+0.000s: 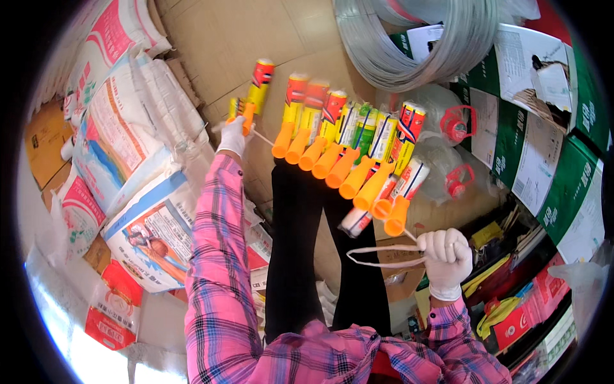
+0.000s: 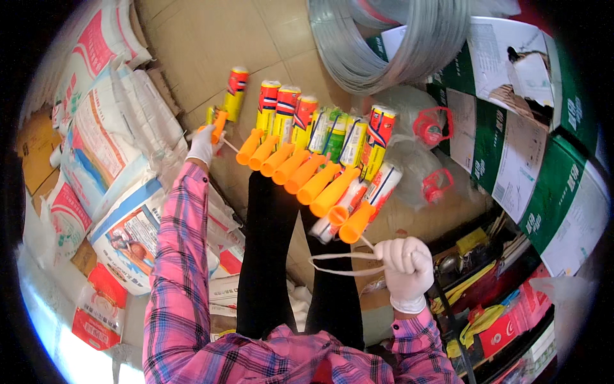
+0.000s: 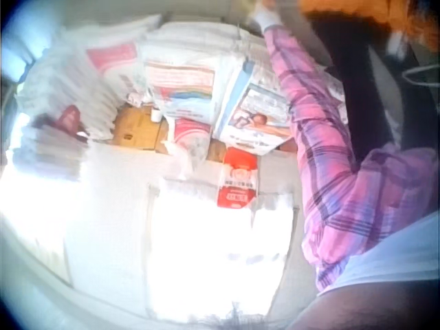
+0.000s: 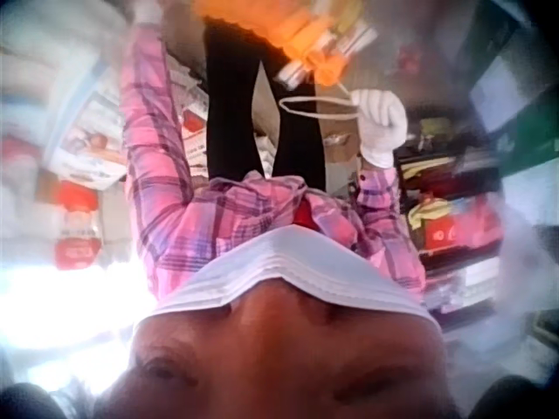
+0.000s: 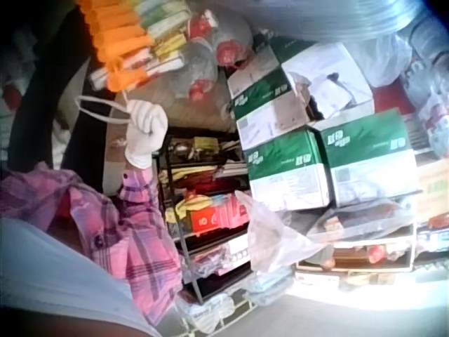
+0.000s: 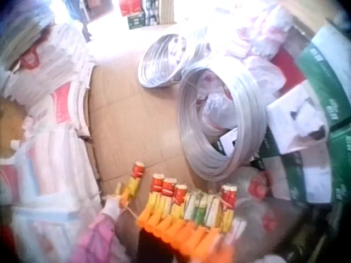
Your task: The person assembles small cylindrical firecrackers into a string by inserting a fuse into the top of each unit and connecting them together. The person handles the items one at a time while wearing gloves, and a coworker is visible in the background.
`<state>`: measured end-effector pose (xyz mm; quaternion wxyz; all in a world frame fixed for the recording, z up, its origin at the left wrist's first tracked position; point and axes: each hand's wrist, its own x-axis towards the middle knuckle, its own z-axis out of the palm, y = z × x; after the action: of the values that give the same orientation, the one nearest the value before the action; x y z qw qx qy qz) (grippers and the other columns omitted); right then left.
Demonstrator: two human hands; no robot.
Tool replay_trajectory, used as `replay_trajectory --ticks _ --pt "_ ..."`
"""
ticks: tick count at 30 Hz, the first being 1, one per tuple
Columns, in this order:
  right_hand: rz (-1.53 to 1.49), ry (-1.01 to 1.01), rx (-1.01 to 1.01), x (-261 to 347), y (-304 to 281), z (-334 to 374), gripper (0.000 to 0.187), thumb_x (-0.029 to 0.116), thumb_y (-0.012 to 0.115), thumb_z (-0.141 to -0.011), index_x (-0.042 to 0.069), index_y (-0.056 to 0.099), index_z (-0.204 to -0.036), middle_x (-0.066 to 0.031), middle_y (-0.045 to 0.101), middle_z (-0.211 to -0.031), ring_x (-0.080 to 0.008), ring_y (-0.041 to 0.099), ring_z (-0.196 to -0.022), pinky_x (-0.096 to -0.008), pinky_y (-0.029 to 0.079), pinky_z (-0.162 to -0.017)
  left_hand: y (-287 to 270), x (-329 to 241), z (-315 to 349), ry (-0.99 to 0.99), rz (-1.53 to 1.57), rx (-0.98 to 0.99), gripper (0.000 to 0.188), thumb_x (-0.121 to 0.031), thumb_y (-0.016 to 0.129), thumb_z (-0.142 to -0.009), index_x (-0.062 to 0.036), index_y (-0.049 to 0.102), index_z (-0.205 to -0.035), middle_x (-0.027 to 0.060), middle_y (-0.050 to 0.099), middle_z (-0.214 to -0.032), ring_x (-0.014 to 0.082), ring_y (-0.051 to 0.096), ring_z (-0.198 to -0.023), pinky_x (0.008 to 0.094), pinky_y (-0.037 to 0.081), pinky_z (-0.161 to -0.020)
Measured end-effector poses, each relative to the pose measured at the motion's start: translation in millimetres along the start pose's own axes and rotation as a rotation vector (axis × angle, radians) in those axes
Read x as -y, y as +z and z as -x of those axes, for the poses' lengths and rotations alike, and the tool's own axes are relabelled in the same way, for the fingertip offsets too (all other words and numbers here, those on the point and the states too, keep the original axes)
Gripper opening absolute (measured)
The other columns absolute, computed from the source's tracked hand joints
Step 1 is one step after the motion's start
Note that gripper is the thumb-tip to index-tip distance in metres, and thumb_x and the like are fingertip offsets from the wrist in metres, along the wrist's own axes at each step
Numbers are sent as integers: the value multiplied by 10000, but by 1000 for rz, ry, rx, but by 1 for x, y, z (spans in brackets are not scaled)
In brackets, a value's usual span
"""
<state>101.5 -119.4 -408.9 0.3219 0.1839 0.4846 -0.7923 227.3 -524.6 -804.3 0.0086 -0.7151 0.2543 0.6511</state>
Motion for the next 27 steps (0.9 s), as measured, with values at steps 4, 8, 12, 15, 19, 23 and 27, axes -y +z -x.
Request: replay_trajectory --ticks 4,8,12,15,19,23,27 --pt "88 -11 61 -10 17 -2 290 181 449 -887 115 361 -618 14 333 -554 -144 321 -537 -325 324 -659 -3 -9 6 240 118 -47 330 -229 704 -838 -33 531 -1039 99 593 -908 242 621 -697 336 533 -545" --pt "161 48 -29 -58 19 -27 303 200 467 -900 119 361 -628 5 336 -586 -140 334 -572 -329 370 -734 -2 29 49 -149 26 281 450 -517 704 -807 -103 619 -959 -9 493 -676 155 474 -550 298 409 -504" --pt "409 39 -22 -96 10 -31 270 150 441 -873 78 371 -622 -19 382 -610 -141 366 -591 -317 376 -751 77 85 164 -337 63 591 612 -515 610 -879 -108 488 -1319 140 535 -1323 290 521 -1190 531 406 -973" --pt "540 46 97 -92 13 -27 226 113 420 -876 32 415 -664 -4 393 -643 -100 356 -604 -256 383 -678 84 122 116 -44 166 276 397 -310 628 -895 -56 561 -1192 136 625 -1108 250 629 -955 400 510 -771" --pt "719 232 52 -75 36 -11 193 95 405 -895 -15 504 -770 1 412 -681 -71 364 -632 -233 330 -569 105 121 98 26 -135 121 302 -204 614 -871 -6 582 -1098 146 647 -969 226 658 -797 317 533 -620" --pt "657 206 9 -38 41 17 248 147 463 -853 61 382 -636 -42 404 -633 -177 367 -625 -327 383 -741 67 88 67 34 -135 237 275 -188 604 -872 -25 578 -1092 132 661 -996 260 668 -788 370 549 -620" --pt "505 26 97 -27 45 34 274 177 478 -850 86 353 -623 -30 392 -606 -171 362 -605 -360 390 -762 95 43 94 -93 -135 181 323 -237 572 -919 -64 552 -1191 137 663 -1076 326 680 -817 461 552 -722"
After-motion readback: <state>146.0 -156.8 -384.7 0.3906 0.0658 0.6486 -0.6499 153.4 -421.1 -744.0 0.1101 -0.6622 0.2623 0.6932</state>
